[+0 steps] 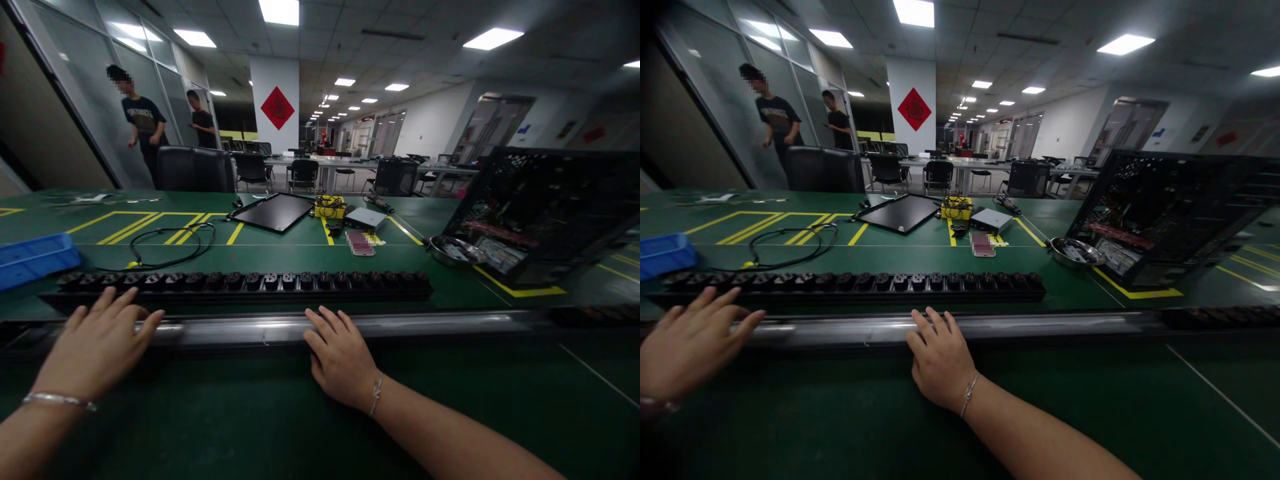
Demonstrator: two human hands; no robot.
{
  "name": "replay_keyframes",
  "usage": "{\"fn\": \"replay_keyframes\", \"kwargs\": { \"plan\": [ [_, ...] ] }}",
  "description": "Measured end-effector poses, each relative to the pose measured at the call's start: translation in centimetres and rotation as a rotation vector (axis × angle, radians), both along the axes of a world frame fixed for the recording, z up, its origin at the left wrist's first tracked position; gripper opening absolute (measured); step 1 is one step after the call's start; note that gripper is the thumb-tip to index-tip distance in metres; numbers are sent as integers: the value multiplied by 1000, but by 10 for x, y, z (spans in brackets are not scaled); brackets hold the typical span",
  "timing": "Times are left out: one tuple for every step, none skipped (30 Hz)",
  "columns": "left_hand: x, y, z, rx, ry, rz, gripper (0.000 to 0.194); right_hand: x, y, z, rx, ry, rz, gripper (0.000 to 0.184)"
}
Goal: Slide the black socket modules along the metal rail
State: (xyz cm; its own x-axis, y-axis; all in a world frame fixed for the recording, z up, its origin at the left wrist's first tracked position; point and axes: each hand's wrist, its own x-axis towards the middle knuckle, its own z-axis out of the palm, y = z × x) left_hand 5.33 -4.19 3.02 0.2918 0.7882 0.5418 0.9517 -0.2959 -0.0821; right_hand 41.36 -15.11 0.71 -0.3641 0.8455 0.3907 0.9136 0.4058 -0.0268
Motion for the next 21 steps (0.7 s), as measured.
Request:
{"fn": "replay_keyframes", "kwargs": {
  "plan": [
    [24, -5, 1, 13, 49, -30, 55, 0, 0, 0, 0, 2, -1, 27],
    [49, -11, 2, 29, 62, -83, 49, 0, 0, 0, 0, 4, -2, 28],
    [75, -19, 2, 18, 63, -165, 44, -1, 0, -1, 2, 8, -4, 28],
    [101, -27, 1, 3, 60, -261, 42, -2, 0, -1, 5, 11, -4, 29],
    [125, -35, -2, -25, 67, -329, 42, -3, -1, -2, 9, 14, -3, 30],
    [146, -42, -5, -53, 79, -382, 43, -4, -1, -3, 13, 18, -1, 31],
    [163, -48, -9, -83, 87, -414, 43, -4, -2, -3, 16, 23, 5, 32],
    [176, -52, -12, -115, 89, -423, 43, -3, -2, -2, 17, 31, 21, 33],
    [185, -54, -15, -141, 83, -431, 44, 0, -2, 0, 19, 44, 51, 33],
    [190, -55, -18, -162, 75, -436, 45, 7, -2, 3, 30, 60, 90, 32],
    [192, -55, -19, -176, 65, -439, 45, 17, 0, 9, 55, 74, 126, 30],
    [192, -55, -19, -185, 54, -444, 46, 32, 2, 16, 97, 87, 147, 27],
    [191, -54, -18, -190, 46, -447, 46, 51, 5, 25, 164, 94, 132, 24],
    [189, -54, -17, -193, 41, -449, 45, 74, 7, 35, 245, 86, 61, 24],
    [188, -53, -16, -197, 39, -449, 45, 101, 9, 44, 338, 86, -74, 24],
    [187, -53, -15, -200, 40, -451, 45, 130, 9, 52, 423, 75, -237, 27],
    [187, -53, -14, -201, 40, -452, 45, 161, 7, 57, 524, 79, -435, 31],
    [187, -53, -14, -201, 42, -454, 46, 192, 2, 59, 609, 72, -632, 36],
    [187, -53, -14, -201, 42, -455, 46, 223, -7, 58, 668, 56, -823, 42],
    [187, -53, -14, -200, 41, -456, 47, 251, -18, 54, 700, 56, -995, 48],
    [187, -53, -14, -200, 39, -456, 47, 278, -32, 46, 690, 72, -1140, 54]
  ]
}}
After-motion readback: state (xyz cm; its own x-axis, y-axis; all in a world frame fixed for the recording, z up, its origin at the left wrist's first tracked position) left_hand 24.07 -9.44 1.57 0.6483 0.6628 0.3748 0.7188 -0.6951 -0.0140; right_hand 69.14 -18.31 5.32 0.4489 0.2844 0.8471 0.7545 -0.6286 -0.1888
